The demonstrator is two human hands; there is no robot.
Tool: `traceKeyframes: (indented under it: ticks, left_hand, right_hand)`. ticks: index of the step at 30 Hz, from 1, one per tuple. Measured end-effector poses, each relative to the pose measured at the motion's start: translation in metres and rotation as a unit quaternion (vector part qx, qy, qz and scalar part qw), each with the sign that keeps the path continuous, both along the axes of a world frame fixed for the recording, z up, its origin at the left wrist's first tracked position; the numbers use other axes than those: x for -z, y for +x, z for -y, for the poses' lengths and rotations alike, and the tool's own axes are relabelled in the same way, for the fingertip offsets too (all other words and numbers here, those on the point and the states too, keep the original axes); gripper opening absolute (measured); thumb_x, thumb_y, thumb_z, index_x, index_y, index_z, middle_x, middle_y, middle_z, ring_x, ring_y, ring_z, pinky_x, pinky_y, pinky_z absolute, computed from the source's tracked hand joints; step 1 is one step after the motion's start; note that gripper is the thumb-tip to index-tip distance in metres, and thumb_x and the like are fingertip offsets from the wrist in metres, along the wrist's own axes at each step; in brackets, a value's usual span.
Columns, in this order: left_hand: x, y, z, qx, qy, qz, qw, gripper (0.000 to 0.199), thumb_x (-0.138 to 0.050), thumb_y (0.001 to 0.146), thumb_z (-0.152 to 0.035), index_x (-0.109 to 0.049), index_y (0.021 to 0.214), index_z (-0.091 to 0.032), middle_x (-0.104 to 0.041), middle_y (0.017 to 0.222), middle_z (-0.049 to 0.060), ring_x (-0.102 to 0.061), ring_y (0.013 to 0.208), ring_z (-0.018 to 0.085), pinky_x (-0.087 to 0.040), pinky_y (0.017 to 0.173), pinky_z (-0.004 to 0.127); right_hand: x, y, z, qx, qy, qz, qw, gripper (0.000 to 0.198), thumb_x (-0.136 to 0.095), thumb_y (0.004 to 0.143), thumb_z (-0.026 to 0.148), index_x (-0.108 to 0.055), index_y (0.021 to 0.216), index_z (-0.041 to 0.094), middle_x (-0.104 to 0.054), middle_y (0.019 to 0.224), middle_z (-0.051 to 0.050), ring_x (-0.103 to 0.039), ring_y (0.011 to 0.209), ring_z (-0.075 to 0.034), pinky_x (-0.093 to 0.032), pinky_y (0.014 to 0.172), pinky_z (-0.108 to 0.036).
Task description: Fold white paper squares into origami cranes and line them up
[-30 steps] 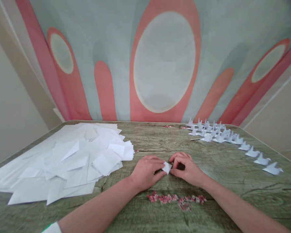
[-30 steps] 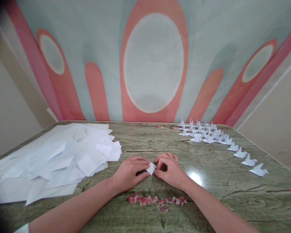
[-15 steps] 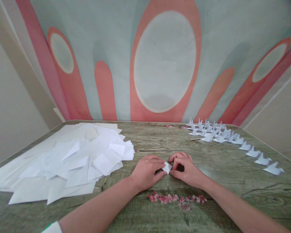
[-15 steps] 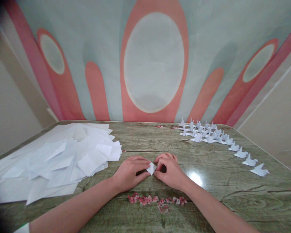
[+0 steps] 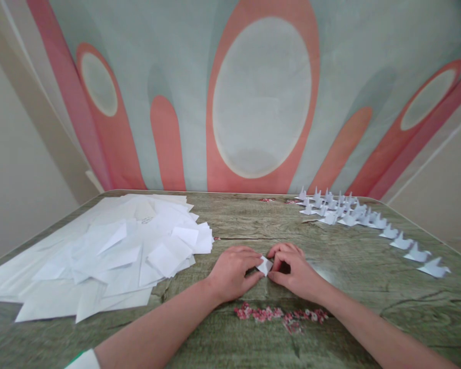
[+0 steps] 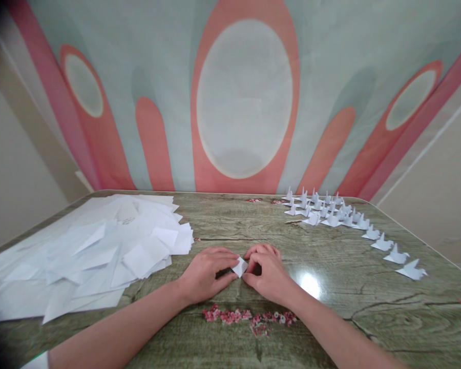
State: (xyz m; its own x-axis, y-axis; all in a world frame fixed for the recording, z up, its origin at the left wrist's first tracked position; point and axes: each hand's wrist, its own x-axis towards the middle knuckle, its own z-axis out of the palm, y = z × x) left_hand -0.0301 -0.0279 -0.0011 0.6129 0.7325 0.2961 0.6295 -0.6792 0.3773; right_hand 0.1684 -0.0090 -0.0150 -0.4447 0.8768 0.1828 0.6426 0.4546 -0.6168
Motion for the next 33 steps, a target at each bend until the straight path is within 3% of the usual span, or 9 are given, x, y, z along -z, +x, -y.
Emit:
traceKeyframes:
  ticks: [12,23,33]
  left_hand:
    - [0.000,0.000,0.002,-0.009,-0.017,0.026,0.999,0.026,-0.055,0.080,-0.028,-0.061,0.105,-0.022,-0.065,0.105,0.001,-0.056,0.100,0.019,-0.038,0.092,0.032]
    - [0.006,0.000,-0.007,-0.046,-0.076,0.093,0.992,0.030,-0.065,0.071,-0.025,-0.064,0.100,-0.021,-0.067,0.098,0.003,-0.058,0.093,0.019,-0.041,0.087,0.031]
    - [0.011,0.002,-0.009,-0.065,-0.090,0.115,0.987,0.027,-0.059,0.071,-0.017,-0.067,0.097,-0.024,-0.067,0.094,0.000,-0.058,0.091,0.017,-0.041,0.088,0.030]
  right_hand:
    - [-0.001,-0.003,0.004,0.000,-0.002,-0.006,1.000,0.012,-0.064,0.064,0.020,-0.054,0.058,0.021,-0.059,0.092,-0.002,-0.050,0.093,-0.022,-0.029,0.086,-0.040]
    - [0.000,-0.003,0.006,0.003,-0.001,-0.009,1.000,0.010,-0.064,0.064,0.020,-0.055,0.060,0.020,-0.059,0.092,-0.001,-0.049,0.094,-0.021,-0.028,0.086,-0.039]
    - [-0.002,-0.005,0.006,0.008,-0.003,-0.014,1.000,0.011,-0.063,0.065,0.021,-0.054,0.059,0.021,-0.060,0.089,-0.001,-0.050,0.092,-0.021,-0.029,0.085,-0.039]
